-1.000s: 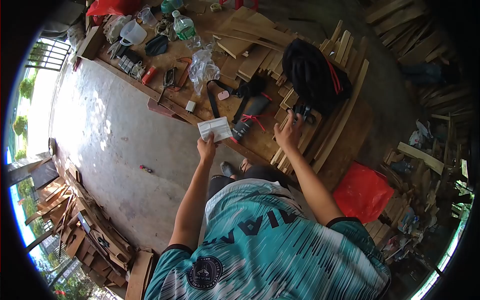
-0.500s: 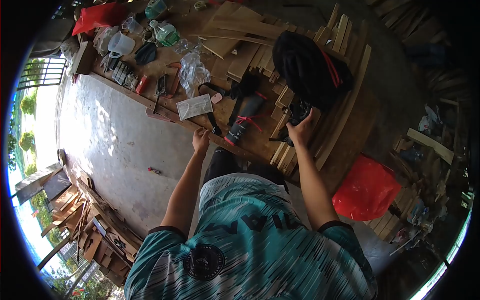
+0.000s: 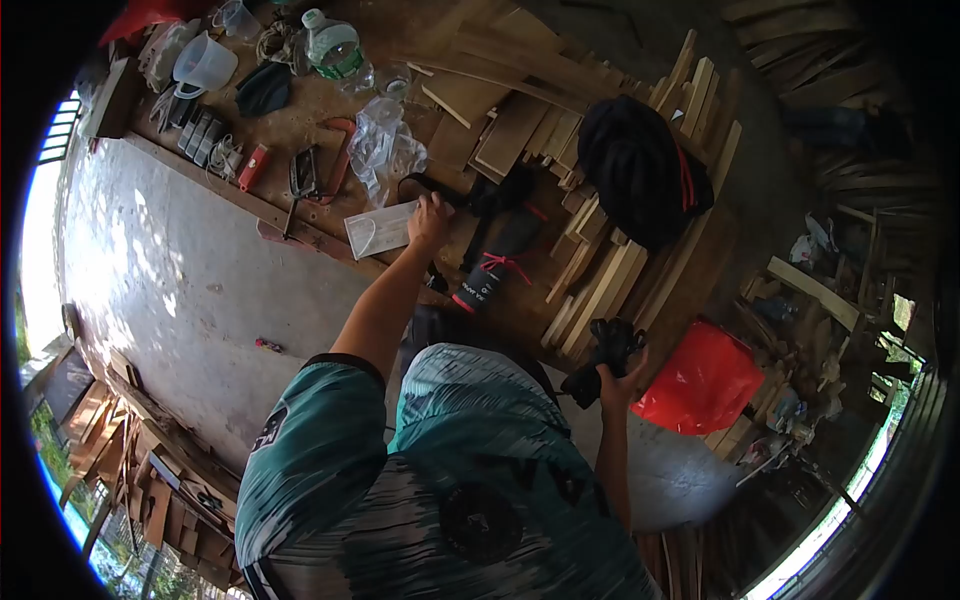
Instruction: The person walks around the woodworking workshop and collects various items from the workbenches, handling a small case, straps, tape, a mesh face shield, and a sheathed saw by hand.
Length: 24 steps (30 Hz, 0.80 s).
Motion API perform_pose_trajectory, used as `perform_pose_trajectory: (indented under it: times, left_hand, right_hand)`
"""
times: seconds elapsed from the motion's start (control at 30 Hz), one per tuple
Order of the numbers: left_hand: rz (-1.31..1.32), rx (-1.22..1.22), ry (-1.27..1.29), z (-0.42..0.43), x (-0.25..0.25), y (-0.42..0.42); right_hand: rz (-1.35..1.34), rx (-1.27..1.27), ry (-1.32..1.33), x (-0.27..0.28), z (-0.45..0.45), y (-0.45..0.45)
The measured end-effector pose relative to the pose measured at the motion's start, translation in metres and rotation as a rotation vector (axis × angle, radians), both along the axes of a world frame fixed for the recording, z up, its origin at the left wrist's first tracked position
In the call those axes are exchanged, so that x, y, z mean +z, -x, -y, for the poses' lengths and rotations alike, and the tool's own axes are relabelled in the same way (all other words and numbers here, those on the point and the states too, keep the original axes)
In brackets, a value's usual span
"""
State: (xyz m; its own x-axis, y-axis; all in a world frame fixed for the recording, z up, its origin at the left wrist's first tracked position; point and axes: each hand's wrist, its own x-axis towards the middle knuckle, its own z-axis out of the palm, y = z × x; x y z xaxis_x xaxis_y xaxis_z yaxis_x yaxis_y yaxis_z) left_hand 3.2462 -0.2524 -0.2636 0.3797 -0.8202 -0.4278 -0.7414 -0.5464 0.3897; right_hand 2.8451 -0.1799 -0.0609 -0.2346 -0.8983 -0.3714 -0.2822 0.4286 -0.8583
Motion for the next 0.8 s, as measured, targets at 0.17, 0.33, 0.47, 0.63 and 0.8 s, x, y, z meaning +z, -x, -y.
perform_pose_trajectory:
  times: [0.17, 0.33, 0.47, 0.63, 0.8]
  left_hand:
    - [-0.146, -0.041, 0.201, 0.000, -0.013, -0.018]
    - [-1.474, 0.707, 0.037, -0.010, 0.020, -0.039]
    - [-1.843, 0.745, 0.096, 0.004, 0.087, -0.043]
    - [-1.805, 0.319, 0.125, 0.023, 0.150, -0.047]
    - [-1.763, 0.152, 0.175, 0.042, 0.198, -0.033]
  right_hand:
    - [-0.222, 0.115, 0.023, 0.011, -0.018, -0.016]
    - [-0.230, 0.088, 0.036, 0.020, -0.010, -0.044]
    - [-0.189, 0.027, 0.026, 0.027, 0.001, -0.062]
    - [-0.131, 0.034, 0.029, 0.016, -0.003, -0.068]
    - [-0.169, 0.011, 0.064, 0.032, -0.008, -0.086]
